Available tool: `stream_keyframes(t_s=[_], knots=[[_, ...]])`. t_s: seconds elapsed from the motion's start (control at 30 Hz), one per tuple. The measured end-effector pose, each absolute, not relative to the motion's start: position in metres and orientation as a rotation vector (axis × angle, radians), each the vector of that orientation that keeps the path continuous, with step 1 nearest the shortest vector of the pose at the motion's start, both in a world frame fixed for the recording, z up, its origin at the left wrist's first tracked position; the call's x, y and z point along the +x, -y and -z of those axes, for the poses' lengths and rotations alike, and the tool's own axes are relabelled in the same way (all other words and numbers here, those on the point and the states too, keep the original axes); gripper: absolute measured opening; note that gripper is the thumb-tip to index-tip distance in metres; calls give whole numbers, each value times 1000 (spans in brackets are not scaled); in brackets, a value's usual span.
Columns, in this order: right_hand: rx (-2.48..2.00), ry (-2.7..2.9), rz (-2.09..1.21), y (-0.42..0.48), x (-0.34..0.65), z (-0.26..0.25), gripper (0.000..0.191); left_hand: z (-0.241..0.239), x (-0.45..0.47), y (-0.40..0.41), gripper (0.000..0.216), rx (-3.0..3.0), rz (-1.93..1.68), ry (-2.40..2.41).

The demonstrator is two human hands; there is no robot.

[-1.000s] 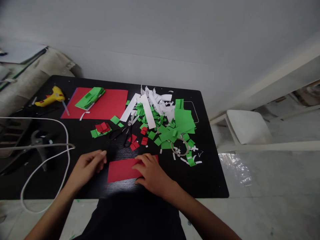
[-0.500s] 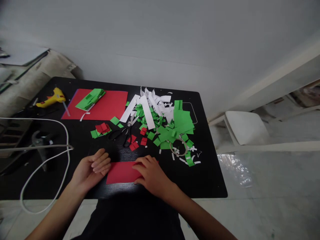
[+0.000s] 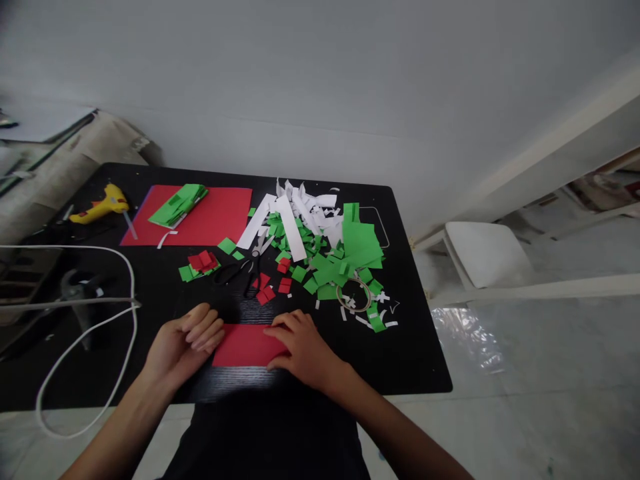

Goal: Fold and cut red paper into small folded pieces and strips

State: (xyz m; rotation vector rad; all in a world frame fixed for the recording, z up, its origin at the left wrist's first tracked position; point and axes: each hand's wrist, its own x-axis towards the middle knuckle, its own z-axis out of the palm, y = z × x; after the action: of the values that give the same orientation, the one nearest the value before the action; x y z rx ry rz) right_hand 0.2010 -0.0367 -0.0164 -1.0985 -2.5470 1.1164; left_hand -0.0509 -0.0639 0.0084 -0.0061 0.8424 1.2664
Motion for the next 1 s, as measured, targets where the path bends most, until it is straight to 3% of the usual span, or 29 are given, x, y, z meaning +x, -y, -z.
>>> stream_keyframes(t_s=[0.23, 0.4, 0.5, 0.63, 0.83, 1.0], knots=[[-985, 2464, -1074, 28, 205, 30, 51, -13, -54, 60, 15, 131, -1209, -889], [-993, 2352, -1082, 27, 203, 30, 28, -9, -65, 62, 7, 433, -1287, -1118], [-1061, 2208, -1165, 25, 201, 21, 18, -8, -71, 66, 23, 825, -1278, -1343], [-1154, 1969, -1411, 17, 200, 0, 14, -11, -69, 69, 51, 1122, -980, -1402], [-1165, 1772, -1752, 6, 205, -13, 26, -14, -62, 61, 26, 1185, -836, -1416], [-990, 1373, -2178, 3, 224, 0, 77, -16, -66, 60, 24, 1166, -853, -1481]])
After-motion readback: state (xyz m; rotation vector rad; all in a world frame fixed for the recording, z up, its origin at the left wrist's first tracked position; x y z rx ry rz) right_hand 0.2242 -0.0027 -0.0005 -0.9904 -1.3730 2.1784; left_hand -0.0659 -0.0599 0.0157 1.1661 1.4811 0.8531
